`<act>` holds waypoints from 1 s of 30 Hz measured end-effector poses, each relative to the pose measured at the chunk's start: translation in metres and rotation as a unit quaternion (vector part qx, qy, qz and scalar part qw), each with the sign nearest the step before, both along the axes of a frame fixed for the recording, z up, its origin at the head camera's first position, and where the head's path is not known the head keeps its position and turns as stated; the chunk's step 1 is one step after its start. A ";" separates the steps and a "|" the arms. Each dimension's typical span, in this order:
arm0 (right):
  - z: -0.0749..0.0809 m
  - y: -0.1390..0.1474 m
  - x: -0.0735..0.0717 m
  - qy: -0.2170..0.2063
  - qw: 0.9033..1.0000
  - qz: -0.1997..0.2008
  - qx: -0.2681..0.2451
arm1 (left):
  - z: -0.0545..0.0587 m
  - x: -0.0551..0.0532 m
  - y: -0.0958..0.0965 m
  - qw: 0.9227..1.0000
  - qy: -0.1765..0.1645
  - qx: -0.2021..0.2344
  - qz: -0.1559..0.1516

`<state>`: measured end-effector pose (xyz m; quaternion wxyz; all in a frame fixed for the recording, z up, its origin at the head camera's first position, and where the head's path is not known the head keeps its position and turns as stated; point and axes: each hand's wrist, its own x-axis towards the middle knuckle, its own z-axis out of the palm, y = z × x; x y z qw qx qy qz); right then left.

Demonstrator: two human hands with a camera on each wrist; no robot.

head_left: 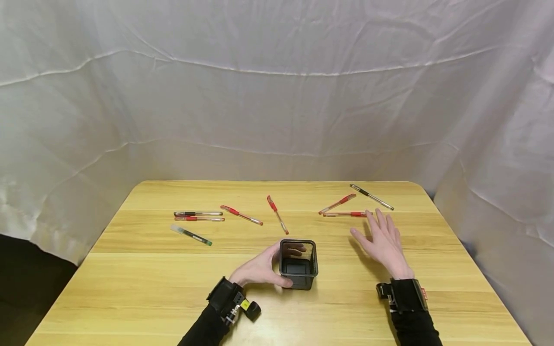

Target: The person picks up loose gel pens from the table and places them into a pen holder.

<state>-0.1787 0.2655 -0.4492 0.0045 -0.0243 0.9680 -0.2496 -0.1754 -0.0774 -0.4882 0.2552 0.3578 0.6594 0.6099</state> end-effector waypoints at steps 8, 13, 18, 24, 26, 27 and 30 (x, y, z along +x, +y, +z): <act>-0.002 0.001 -0.005 -0.008 1.000 0.015 -0.021 | -0.006 -0.002 -0.002 1.000 -0.006 0.015 0.018; -0.006 0.004 -0.016 0.007 0.996 0.052 -0.073 | -0.010 -0.003 -0.003 0.999 -0.003 0.027 0.040; -0.010 0.011 -0.033 0.035 0.994 0.065 -0.084 | -0.012 -0.003 -0.002 0.998 0.007 0.044 0.052; -0.023 0.037 -0.062 0.040 0.994 0.057 -0.090 | -0.013 -0.001 0.000 0.997 0.000 0.055 0.057; -0.035 0.052 -0.073 0.051 0.992 0.066 -0.095 | -0.014 -0.001 0.000 0.997 -0.001 0.056 0.058; -0.049 0.062 -0.081 0.073 0.989 0.080 -0.099 | -0.014 -0.001 0.000 0.997 -0.002 0.056 0.058; -0.061 0.077 -0.093 0.090 0.987 0.096 -0.097 | -0.014 -0.001 -0.001 0.997 -0.007 0.054 0.059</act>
